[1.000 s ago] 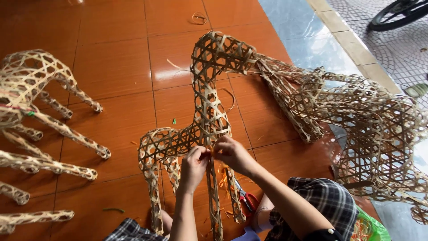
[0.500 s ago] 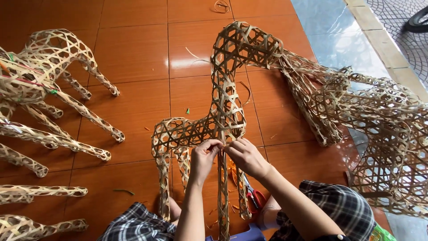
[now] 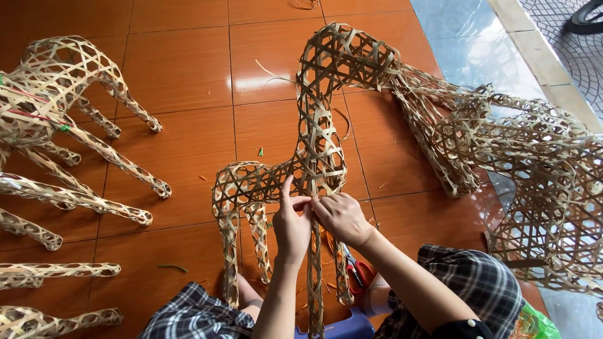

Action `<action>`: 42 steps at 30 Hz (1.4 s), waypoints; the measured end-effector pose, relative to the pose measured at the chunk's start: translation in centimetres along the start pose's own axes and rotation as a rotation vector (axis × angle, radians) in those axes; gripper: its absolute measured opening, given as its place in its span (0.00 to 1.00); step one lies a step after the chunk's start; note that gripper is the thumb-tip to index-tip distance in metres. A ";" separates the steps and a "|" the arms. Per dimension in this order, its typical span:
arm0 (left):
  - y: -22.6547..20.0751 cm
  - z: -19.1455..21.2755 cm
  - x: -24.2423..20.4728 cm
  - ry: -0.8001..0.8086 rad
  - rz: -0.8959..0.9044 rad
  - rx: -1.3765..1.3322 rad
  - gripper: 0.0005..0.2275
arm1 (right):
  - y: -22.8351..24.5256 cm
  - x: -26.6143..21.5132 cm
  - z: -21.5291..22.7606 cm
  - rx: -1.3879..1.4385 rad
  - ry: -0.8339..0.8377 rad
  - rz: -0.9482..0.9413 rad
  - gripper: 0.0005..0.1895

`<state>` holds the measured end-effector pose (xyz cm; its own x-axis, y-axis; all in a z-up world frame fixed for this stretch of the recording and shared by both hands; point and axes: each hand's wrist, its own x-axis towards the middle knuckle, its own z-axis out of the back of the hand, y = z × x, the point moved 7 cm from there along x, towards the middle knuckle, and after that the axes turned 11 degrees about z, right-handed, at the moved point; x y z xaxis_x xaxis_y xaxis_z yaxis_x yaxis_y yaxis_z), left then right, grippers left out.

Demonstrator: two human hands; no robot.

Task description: Assembling a giraffe sculpture made of woven bamboo strips by tying joints with string and trimming the excess with scissors.

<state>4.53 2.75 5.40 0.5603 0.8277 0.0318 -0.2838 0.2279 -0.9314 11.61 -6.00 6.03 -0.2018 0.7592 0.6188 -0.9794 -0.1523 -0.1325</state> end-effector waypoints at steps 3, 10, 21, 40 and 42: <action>0.6 -0.3 0.2 -0.020 -0.069 0.030 0.29 | -1.1 0.7 0.6 0.335 0.071 -0.240 0.06; 3.9 -0.4 1.4 0.018 -0.164 0.212 0.08 | -3.5 -2.9 -3.7 1.327 -0.104 -1.128 0.06; 3.6 -1.5 1.2 0.275 -0.253 0.250 0.04 | -4.0 -1.7 -1.6 0.955 0.107 -0.992 0.08; 5.4 -0.4 1.6 0.489 0.221 -0.013 0.24 | 4.1 -0.8 0.4 0.611 0.255 -0.725 0.09; 2.8 0.9 1.3 0.530 0.222 0.013 0.15 | 5.8 0.2 1.3 0.676 0.293 -0.462 0.19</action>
<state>3.77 4.96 3.12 0.7988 0.4867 -0.3537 -0.4472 0.0869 -0.8902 5.90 -7.53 6.42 0.1354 0.9560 0.2604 -0.7756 -0.0613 0.6283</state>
